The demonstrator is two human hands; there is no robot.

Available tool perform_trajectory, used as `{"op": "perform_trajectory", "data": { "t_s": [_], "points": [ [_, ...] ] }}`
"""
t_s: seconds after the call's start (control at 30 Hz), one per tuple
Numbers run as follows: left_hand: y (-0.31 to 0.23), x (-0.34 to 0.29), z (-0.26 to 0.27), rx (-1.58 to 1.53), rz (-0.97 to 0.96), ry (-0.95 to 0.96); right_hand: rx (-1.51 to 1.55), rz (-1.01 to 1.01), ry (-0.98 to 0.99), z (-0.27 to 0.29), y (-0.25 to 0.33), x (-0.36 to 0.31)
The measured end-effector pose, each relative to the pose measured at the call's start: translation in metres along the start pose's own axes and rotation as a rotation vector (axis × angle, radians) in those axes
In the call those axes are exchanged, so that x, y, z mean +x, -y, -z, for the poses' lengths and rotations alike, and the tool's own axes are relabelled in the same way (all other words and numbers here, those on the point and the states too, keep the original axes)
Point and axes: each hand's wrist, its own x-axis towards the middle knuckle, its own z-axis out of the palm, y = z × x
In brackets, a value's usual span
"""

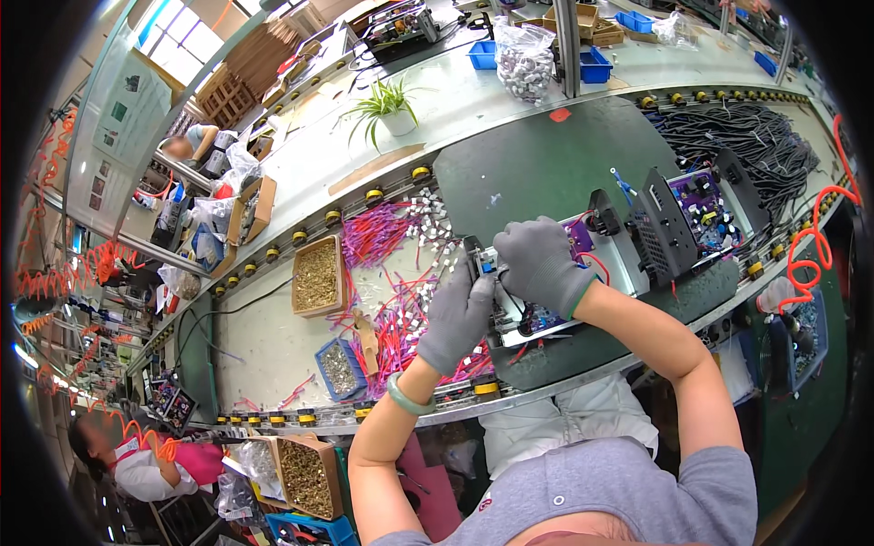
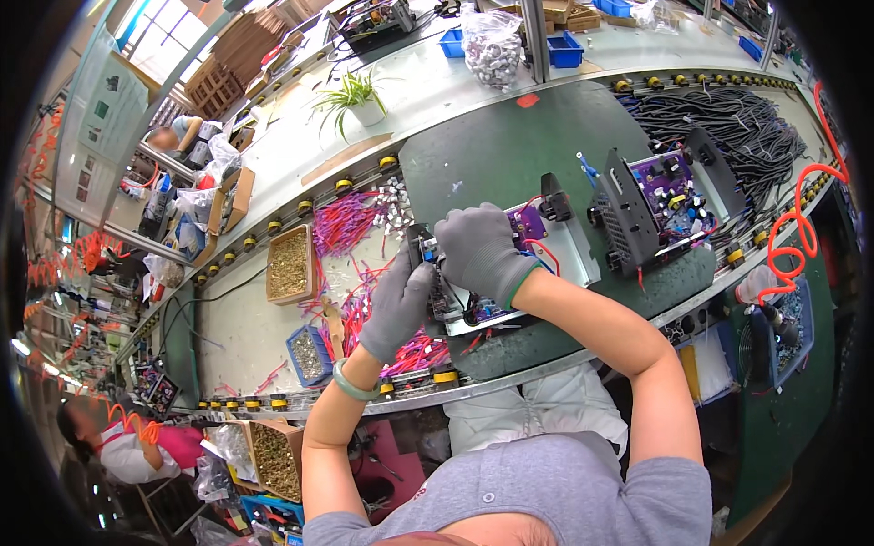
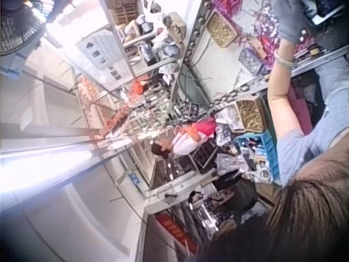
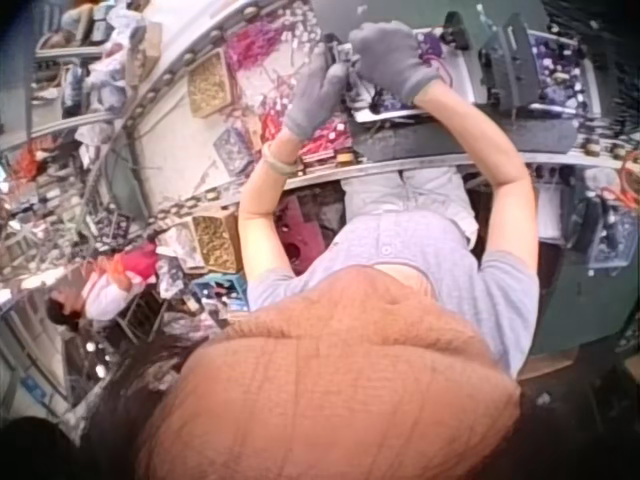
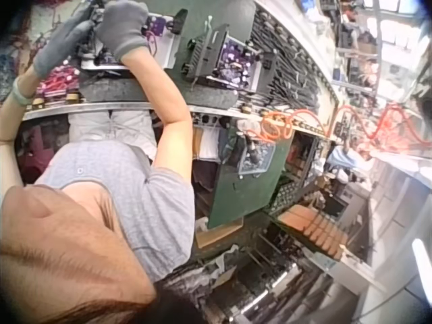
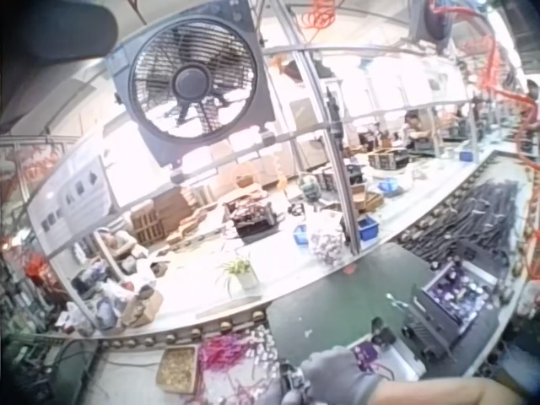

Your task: The person assembles electronic devices on a factory workbench. They connect various colored wires to circuit boards inside metal casings, secure components with screws, and attach black cables to the units. The person handles multiple units sequentially, moving finished items aside to continue the assembly process.

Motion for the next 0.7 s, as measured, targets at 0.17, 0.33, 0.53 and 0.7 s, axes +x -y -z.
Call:
{"op": "perform_trajectory", "data": {
  "t_s": [0.17, 0.33, 0.53, 0.7],
  "points": [
    [0.001, 0.0, -0.002, -0.026, -0.03, -0.028, 0.082, 0.062, -0.136, -0.009, -0.007, -0.001],
    [0.007, 0.002, -0.005, 0.02, -0.098, -0.073, 0.061, 0.077, -0.099, -0.007, -0.003, 0.001],
    [-0.001, 0.008, -0.007, 0.077, -0.105, -0.077, 0.035, 0.048, 0.04, -0.009, -0.007, 0.009],
    [0.035, 0.012, 0.017, -0.508, 0.231, 0.103, 0.008, 0.136, 0.112, 0.011, 0.007, 0.003]
  ]
}}
